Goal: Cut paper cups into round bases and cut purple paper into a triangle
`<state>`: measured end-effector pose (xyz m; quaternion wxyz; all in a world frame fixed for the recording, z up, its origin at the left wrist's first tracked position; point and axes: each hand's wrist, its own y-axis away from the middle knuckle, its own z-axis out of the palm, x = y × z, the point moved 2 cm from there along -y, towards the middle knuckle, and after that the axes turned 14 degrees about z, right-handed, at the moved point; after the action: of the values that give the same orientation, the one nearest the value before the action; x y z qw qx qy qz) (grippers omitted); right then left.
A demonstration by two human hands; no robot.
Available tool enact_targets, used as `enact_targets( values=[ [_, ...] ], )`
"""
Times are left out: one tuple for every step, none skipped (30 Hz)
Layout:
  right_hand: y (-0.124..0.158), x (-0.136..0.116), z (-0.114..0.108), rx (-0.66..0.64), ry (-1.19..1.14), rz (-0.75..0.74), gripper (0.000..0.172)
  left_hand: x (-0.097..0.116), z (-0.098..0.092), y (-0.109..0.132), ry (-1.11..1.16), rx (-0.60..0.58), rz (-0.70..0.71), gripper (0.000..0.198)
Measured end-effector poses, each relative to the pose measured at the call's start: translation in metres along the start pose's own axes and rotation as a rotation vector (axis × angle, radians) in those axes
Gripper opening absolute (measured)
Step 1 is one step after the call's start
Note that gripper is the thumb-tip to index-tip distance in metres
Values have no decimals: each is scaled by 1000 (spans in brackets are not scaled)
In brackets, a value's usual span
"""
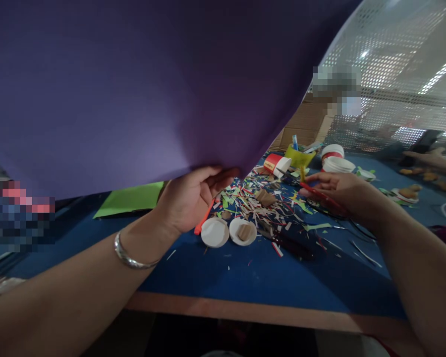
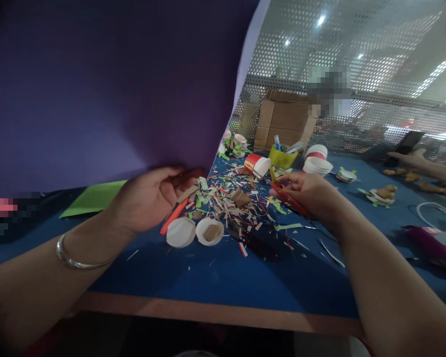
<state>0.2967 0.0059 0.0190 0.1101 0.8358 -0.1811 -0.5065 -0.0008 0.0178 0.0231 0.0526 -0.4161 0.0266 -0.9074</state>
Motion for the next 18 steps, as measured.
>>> enact_targets(
  values=[
    [0, 0, 0, -23, -29, 4, 42, 0, 0, -1, 3, 4, -2, 17],
    [0, 1, 1, -44, -57, 8, 38, 0, -1, -2, 7, 4, 1, 17],
    [-1, 1, 1, -62, -86, 11, 35, 0, -3, -3, 11, -2, 5, 16],
    [-1, 1, 1, -80, -114, 9, 33, -1, -4, -4, 15, -11, 12, 15],
    [-1, 1, 1, -97, -143, 1, 31, -1, -6, -6, 17, -21, 18, 15],
    [-1, 0, 1, -112, -171, -11, 31, -2, -8, -7, 16, -32, 23, 15],
    [-1, -1, 1, -126, -195, -26, 32, -2, -9, -8, 15, -43, 26, 15],
    [0, -2, 1, -139, -211, -42, 33, -3, -11, -10, 13, -54, 27, 15],
    [1, -2, 1, -151, -222, -57, 34, -3, -12, -11, 11, -64, 26, 14],
    [3, -3, 2, -160, -226, -69, 34, -3, -13, -12, 7, -72, 27, 14],
    [4, -3, 2, -166, -227, -79, 34, -3, -14, -13, 2, -74, 25, 13],
    [6, -4, 2, -171, -224, -95, 35, -3, -14, -14, -4, -68, 25, 13],
    [8, -4, 3, -170, -220, -120, 37, -3, -14, -15, -10, -60, 27, 14],
    [10, -5, 4, -168, -214, -153, 39, -2, -14, -16, -16, -51, 33, 15],
    [11, -5, 5, -165, -208, -187, 41, -2, -14, -17, -18, -44, 41, 16],
    [12, -6, 6, -164, -204, -221, 43, -1, -14, -18, -16, -40, 47, 18],
    [13, -6, 7, -167, -203, -247, 45, -1, -15, -19, -11, -39, 47, 19],
    [14, -6, 8, -175, -206, -258, 45, -2, -15, -20, -7, -40, 39, 19]
  ],
)
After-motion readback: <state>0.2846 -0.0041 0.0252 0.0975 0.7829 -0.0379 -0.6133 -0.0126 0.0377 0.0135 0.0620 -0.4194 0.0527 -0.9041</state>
